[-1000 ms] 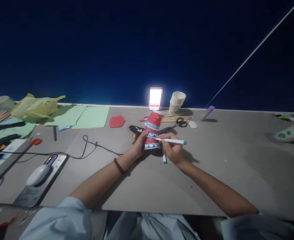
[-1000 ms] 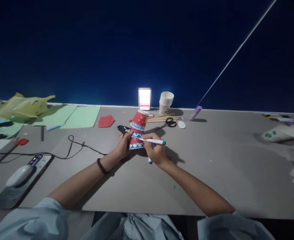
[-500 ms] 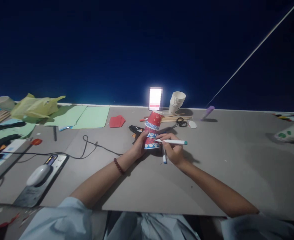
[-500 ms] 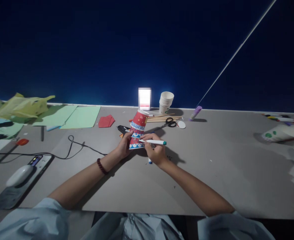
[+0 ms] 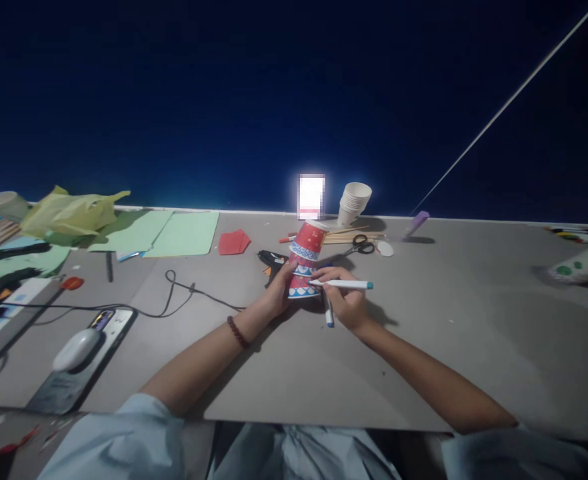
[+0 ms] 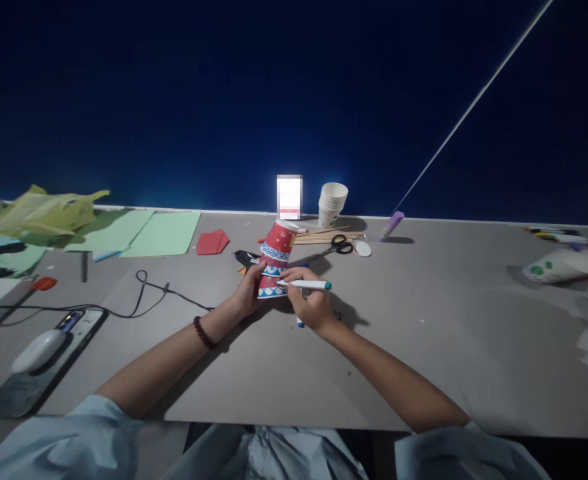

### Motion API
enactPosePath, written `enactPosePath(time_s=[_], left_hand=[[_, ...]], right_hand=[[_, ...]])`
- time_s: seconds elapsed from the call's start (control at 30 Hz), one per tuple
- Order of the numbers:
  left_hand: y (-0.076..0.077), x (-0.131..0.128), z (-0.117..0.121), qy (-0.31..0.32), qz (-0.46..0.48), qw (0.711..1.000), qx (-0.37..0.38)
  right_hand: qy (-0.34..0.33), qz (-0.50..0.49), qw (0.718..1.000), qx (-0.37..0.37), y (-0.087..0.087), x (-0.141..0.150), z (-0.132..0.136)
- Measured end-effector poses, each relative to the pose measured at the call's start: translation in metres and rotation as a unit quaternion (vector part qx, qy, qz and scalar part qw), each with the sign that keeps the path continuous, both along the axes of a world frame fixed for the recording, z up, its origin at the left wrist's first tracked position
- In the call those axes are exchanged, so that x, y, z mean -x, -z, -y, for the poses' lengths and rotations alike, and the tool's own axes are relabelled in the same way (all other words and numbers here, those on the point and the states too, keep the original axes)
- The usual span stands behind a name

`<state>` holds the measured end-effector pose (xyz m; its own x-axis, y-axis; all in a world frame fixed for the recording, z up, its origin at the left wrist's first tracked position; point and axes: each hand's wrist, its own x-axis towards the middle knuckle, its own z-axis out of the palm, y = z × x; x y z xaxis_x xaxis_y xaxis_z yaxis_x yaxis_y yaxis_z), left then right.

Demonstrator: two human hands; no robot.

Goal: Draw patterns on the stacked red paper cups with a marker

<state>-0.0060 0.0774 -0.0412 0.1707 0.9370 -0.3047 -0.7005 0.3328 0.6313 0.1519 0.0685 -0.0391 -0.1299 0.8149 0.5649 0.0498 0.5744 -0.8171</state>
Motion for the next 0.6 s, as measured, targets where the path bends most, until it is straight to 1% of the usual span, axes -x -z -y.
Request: enactPosePath(time_s=[0.13, 0.3, 0.37, 0.6], left_hand=[[-0.0007, -0.0003, 0.0006, -0.001, -0.007, 1.0, -0.002], [-0.0045, -0.0014, 0.0024, -0.002, -0.003, 1.0, -0.012], [-0.005, -0.0015, 0.0025, -0.004, -0.001, 1.0, -0.013], [-0.0015, -0.0003, 0.0006, 0.005, 0.003, 1.0, -0.002]], right_hand=[[-0.003, -0.004, 1.0, -0.008, 0.0002, 0.0005, 0.0002], [0.009, -0.02, 1.0, 0.015, 0.0017, 0.0008, -0.0009], [0.007, -0.021, 1.0, 0.014, 0.0022, 0.0007, -0.0013], [0.006, -0.015, 1.0, 0.004, 0.0028, -0.0002, -0.0015]])
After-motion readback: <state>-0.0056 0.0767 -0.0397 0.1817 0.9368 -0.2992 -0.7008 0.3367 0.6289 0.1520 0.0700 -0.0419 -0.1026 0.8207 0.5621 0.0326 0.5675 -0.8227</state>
